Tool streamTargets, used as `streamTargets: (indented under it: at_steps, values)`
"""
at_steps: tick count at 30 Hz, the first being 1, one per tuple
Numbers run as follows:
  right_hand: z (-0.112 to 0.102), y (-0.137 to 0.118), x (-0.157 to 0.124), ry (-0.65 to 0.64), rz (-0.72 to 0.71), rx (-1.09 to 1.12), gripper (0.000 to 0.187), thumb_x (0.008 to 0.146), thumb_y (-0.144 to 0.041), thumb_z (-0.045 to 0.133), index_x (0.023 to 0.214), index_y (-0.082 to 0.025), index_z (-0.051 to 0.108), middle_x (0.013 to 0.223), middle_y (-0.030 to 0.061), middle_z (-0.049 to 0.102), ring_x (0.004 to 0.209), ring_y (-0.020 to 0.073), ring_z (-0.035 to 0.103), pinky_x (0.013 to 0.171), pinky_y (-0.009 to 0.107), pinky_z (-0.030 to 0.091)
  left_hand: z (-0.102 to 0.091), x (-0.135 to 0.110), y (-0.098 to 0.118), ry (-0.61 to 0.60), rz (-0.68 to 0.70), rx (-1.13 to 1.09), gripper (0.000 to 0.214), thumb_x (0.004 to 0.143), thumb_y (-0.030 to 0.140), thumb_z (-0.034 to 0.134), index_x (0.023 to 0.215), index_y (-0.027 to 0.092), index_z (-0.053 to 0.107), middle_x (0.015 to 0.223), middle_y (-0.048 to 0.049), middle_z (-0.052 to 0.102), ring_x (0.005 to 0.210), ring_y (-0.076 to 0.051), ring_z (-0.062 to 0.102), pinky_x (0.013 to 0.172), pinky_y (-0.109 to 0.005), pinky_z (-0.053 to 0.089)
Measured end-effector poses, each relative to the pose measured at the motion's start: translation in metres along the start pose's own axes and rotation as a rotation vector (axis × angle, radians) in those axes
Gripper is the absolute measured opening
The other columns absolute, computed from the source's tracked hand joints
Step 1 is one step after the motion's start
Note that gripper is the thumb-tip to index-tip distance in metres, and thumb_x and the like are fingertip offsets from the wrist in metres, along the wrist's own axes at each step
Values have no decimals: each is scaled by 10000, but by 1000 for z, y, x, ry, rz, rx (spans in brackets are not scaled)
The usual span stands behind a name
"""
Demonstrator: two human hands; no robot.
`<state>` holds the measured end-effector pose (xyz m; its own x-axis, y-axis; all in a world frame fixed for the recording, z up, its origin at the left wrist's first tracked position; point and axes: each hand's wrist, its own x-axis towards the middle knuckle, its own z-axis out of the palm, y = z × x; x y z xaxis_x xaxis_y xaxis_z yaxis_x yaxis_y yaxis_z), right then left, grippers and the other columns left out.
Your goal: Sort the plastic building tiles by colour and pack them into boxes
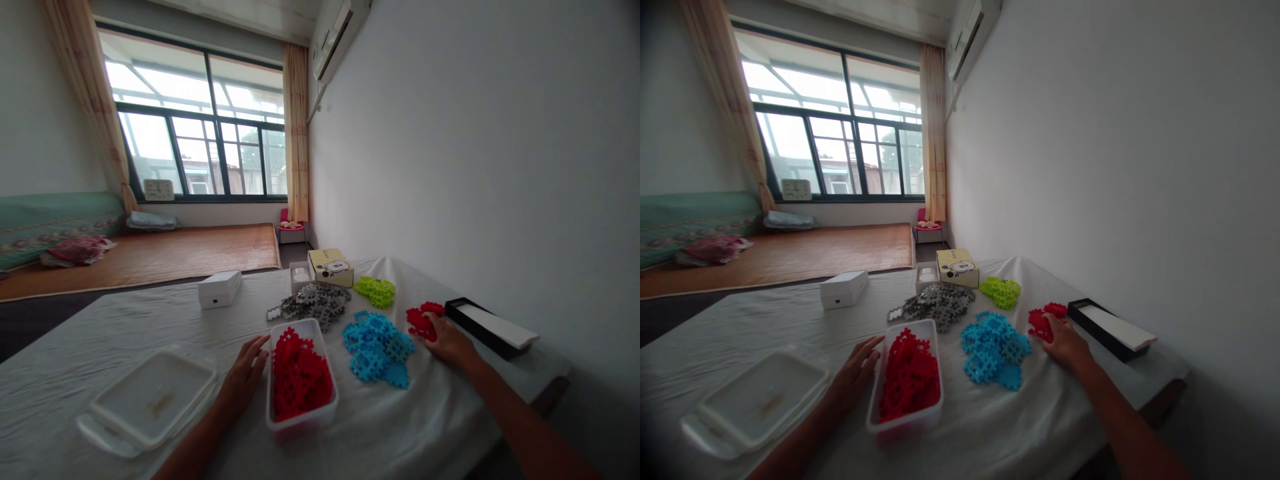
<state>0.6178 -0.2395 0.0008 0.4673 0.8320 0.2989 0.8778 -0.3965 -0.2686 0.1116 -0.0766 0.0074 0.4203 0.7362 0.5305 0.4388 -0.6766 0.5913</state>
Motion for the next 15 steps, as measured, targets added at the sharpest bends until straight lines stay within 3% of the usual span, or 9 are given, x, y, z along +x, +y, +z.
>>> streamTargets:
  at_steps: [4, 10, 15]
  values:
    - [-4, 7, 8, 25, 66, 135, 584, 670, -323, 621, 1213, -213, 437, 1054, 94, 652, 883, 239, 642, 738, 308, 461, 0, -1, 1, -17, -13, -10, 387, 922, 386, 357, 1230, 243, 542, 1263, -75, 545, 1114, -205, 570, 987, -357, 459]
    - [-15, 20, 18, 98, 169, 293, 576, 658, -382, 615, 1164, -174, 437, 1048, 111, 650, 909, 219, 648, 767, 291, 489, 2, -2, -3, -52, -18, -32, 393, 936, 384, 330, 1250, 231, 510, 1283, -88, 512, 1095, -194, 576, 998, -364, 447]
    - [-39, 4, 23, 150, 204, 276, 606, 634, -418, 634, 1164, -179, 465, 1076, 129, 640, 857, 232, 657, 779, 343, 499, 2, -2, -3, -41, -22, -45, 381, 931, 375, 348, 1250, 249, 513, 1274, -75, 527, 1062, -188, 594, 965, -349, 473]
